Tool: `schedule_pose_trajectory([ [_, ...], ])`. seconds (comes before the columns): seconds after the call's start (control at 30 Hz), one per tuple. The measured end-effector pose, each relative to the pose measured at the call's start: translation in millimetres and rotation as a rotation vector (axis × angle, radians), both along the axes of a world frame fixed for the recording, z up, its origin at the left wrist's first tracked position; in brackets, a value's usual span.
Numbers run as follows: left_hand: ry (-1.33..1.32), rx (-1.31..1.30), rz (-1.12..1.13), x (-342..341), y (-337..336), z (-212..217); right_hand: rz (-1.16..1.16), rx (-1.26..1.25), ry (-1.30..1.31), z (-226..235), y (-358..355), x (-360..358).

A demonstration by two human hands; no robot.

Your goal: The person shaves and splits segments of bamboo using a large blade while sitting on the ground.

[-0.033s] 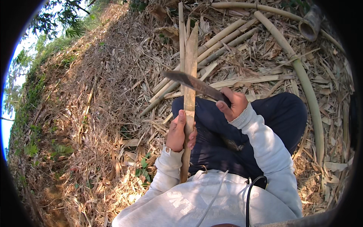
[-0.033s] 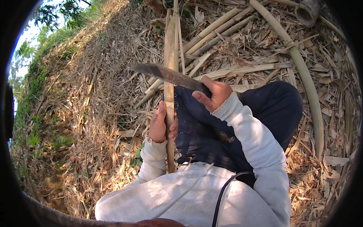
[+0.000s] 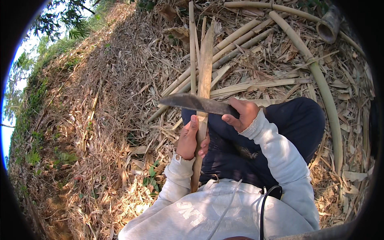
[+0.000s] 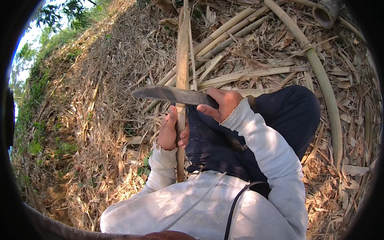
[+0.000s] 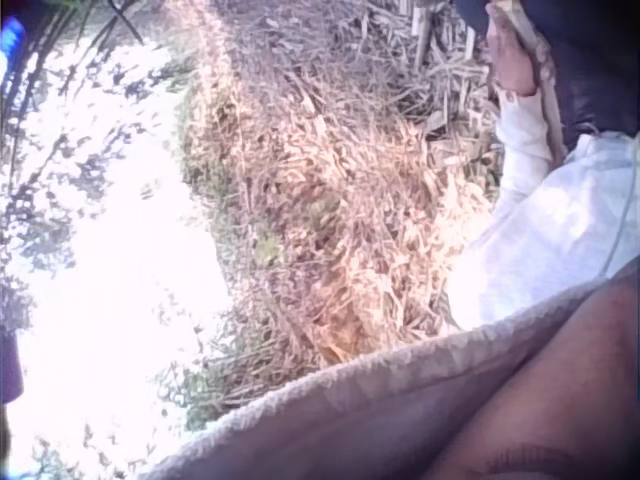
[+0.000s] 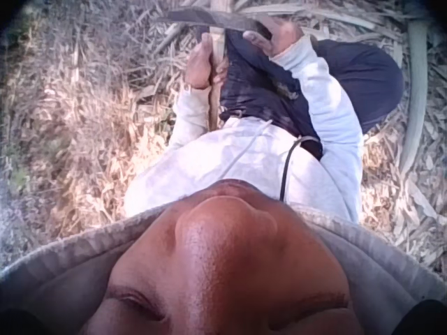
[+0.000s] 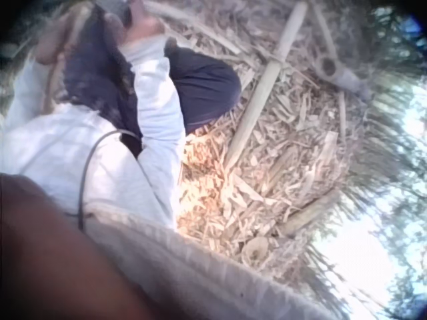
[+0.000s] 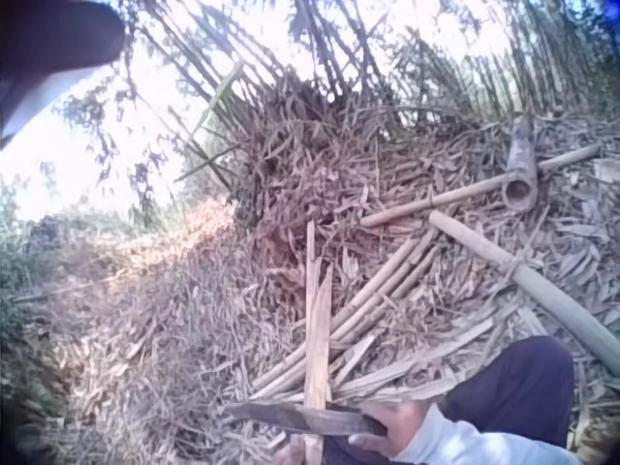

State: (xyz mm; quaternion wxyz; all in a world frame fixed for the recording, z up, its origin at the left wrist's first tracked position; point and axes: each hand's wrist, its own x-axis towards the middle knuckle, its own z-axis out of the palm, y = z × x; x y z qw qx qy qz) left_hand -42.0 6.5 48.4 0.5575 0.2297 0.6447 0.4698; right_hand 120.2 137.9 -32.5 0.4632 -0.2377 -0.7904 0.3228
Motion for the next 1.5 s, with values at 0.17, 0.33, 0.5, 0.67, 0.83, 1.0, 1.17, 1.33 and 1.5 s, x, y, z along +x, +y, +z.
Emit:
schedule_pose_trajectory([
  [0.17, -0.012, 0.008, -0.044, 7, 6, 0, 0.153, 0.073, -0.207, 7, -30, -10],
  [0.33, 0.010, -0.012, -0.112, 10, 7, 3, 0.147, 0.152, -0.160, 1, -18, -5],
  [0.5, 0.026, -0.085, -0.114, 6, 5, 10, 0.147, 0.204, -0.193, -3, -11, -5],
  [0.67, -0.058, -0.247, -0.066, 3, -19, 16, -0.086, -0.198, -0.102, -18, 32, 8],
  [0.83, -0.116, -0.251, -0.078, 5, -25, 3, 0.110, 0.077, -0.267, 4, -4, -3],
  [1.0, -0.078, -0.249, -0.068, 7, -29, 9, 0.074, 0.194, -0.265, 2, 8, 2],
  [1.17, -0.154, -0.347, -0.119, 7, -59, 8, -0.106, -0.249, -0.234, -10, 62, 22],
  [1.33, -0.166, -0.323, -0.075, 0, -56, 6, 0.061, 0.114, -0.268, -11, 16, -2],
  [1.5, -0.155, -0.290, -0.200, -5, -87, 8, -0.394, -0.356, -0.054, -49, 112, 20],
])
